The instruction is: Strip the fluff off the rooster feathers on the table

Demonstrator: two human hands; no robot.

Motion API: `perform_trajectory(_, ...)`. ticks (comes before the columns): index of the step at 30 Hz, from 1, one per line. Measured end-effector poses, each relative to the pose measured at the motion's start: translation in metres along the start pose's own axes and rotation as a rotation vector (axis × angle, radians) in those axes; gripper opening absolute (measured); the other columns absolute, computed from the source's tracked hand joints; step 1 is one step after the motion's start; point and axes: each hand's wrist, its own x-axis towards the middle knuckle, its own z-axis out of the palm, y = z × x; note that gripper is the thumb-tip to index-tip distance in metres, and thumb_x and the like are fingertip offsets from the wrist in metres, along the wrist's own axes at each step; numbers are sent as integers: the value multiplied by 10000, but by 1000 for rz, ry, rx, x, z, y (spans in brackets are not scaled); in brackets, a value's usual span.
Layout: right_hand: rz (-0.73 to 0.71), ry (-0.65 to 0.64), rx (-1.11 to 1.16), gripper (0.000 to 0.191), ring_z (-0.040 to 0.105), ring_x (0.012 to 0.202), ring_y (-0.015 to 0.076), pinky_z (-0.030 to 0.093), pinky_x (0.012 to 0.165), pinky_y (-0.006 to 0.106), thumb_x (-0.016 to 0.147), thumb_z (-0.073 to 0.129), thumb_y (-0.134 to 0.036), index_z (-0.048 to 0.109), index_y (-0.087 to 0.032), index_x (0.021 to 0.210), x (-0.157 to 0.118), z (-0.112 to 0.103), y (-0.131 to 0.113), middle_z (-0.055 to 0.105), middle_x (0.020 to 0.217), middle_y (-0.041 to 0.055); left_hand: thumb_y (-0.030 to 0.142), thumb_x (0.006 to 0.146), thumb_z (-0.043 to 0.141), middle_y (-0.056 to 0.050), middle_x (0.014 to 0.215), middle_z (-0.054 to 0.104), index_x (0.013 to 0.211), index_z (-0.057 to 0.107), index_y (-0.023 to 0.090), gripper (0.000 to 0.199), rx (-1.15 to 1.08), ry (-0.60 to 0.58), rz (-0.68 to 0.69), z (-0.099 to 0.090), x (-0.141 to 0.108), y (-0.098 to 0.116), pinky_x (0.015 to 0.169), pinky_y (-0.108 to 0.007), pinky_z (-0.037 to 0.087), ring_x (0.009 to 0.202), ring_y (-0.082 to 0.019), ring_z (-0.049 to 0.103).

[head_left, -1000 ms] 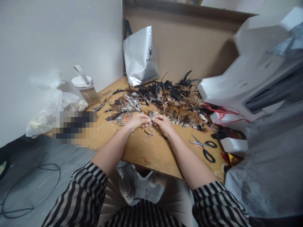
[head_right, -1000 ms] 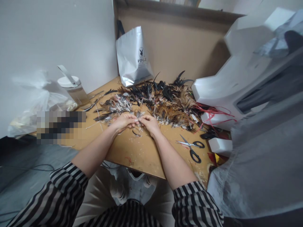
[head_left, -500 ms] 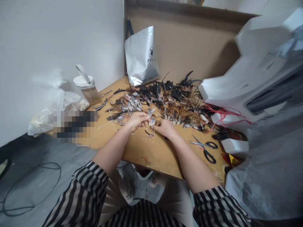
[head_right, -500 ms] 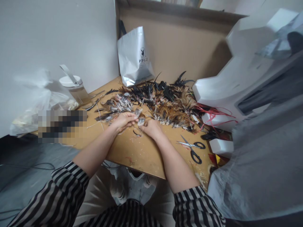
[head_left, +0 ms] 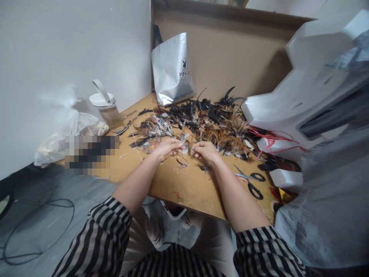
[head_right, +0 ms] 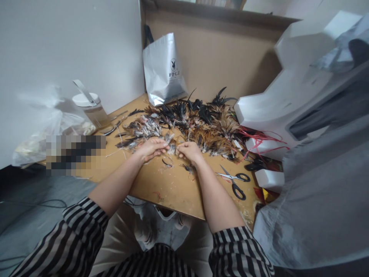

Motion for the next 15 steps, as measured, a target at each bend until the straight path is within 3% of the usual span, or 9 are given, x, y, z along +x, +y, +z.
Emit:
perform_trajectory(3,-37,22,334,197,465,423,64,308,389,183,570,666,-326,595,-150,623,1,9,-2,614,581,3,226,636,717,-88,797,674,805,636,89,232,-62,-37,-31,0,-1,-1,442,-130,423,541,-68,589)
perform_trajectory(6,-87,25,513,220,459,449,58,305,405,179,558,694,-331,596,-148,630,1,21,-2,601,577,-2,186,645,710,-93,785,677,808,633,80,210,-127,-78,-70,2,-1,0,459,-139,443,549,-84,606)
perform_trajectory(15,-158,143,579,226,394,438,61,292,444,201,569,702,-356,588,-172,634,5,37,4,499,491,-54,88,715,623,-90,742,679,788,620,69,75,-245,-142,-129,6,-4,4,434,-113,425,523,-71,601)
